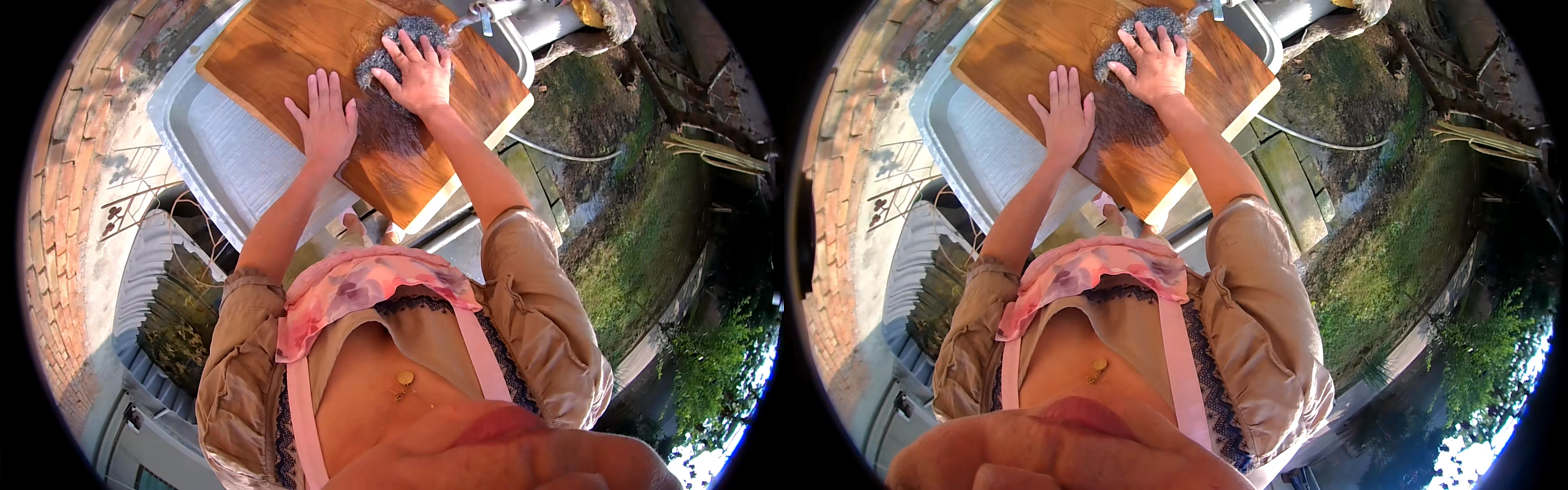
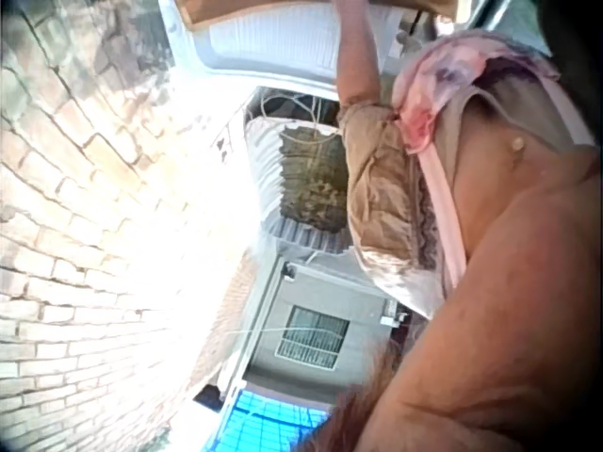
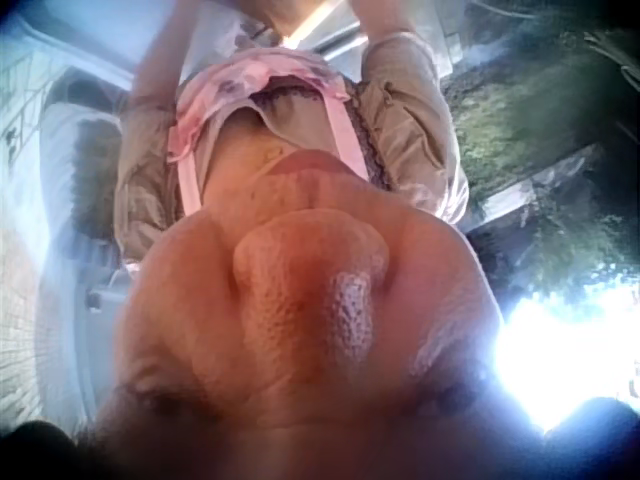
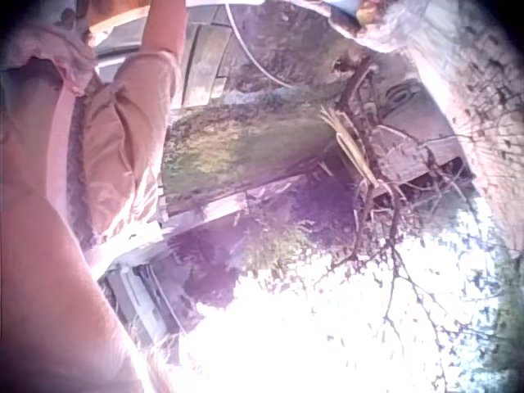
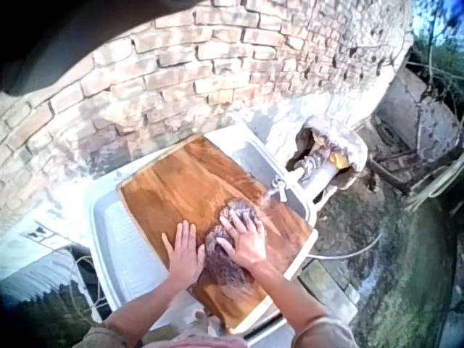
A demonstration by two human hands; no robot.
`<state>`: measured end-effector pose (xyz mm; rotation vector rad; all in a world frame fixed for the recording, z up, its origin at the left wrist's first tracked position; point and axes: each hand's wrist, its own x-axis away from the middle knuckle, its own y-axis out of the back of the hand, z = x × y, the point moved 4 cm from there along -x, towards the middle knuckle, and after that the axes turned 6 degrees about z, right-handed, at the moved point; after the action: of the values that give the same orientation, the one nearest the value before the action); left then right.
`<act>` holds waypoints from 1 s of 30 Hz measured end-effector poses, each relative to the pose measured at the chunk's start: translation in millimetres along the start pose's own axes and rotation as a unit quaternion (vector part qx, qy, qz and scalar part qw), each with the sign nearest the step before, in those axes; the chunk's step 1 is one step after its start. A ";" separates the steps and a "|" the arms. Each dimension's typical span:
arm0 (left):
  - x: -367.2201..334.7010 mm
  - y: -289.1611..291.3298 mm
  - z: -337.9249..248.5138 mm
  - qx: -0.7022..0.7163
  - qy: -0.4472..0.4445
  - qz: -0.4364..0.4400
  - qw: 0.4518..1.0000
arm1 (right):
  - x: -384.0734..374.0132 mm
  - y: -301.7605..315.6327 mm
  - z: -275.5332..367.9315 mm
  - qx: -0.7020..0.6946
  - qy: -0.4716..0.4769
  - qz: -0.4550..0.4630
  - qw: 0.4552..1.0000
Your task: The person cleans a wooden cutting board in an outdoor sink using a scouring pad and running water, scrubbing the surface repeatedly and rinsing the board.
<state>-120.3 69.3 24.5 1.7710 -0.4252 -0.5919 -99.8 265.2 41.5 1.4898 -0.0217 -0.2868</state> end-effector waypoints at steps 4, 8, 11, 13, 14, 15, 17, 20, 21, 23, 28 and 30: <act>-11.7 11.6 30.0 0.093 -0.050 0.101 0.989 | 110.5 21.1 -21.6 -0.045 0.015 0.056 0.997; -50.2 37.4 80.6 0.047 -0.092 0.014 0.995 | 46.1 1.3 -73.3 0.040 -0.174 0.043 0.983; -56.0 34.9 80.8 0.033 -0.085 0.070 0.993 | -67.6 -22.1 -46.4 0.067 -0.195 0.007 0.978; -63.7 37.5 71.5 0.030 -0.092 0.100 0.990 | -127.5 -26.0 -21.8 0.076 -0.157 -0.019 0.985; -64.3 36.3 76.0 0.027 -0.091 0.101 0.990 | -144.6 -30.2 0.9 0.062 -0.123 -0.031 0.990; -62.1 33.7 83.6 0.064 -0.079 0.076 0.992 | -146.1 -31.5 29.4 0.050 -0.069 -0.025 0.996; -58.9 33.5 93.5 0.091 -0.042 0.037 0.994 | -112.3 -22.2 67.9 0.010 0.031 0.004 0.999; -57.5 35.3 99.3 0.119 -0.017 0.027 0.992 | -15.5 9.7 59.5 -0.052 0.099 0.082 0.990; -64.5 37.8 94.0 0.109 -0.014 0.066 0.992 | 0.9 14.7 34.8 -0.009 0.071 0.076 0.995; -69.7 38.1 91.3 0.109 -0.014 0.070 0.991 | -22.9 11.4 -3.1 0.037 0.026 0.054 0.998; -70.8 39.1 83.0 0.123 -0.046 0.081 0.988 | -214.1 -33.1 -19.2 0.030 -0.118 -0.013 0.992; -64.5 33.7 91.5 0.116 -0.042 0.071 0.990 | -252.7 -44.0 50.8 0.073 -0.056 -0.010 0.996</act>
<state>-225.8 25.4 48.9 1.9218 -0.6963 -0.5339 -361.3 264.2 43.5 1.6188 -0.1199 -0.3916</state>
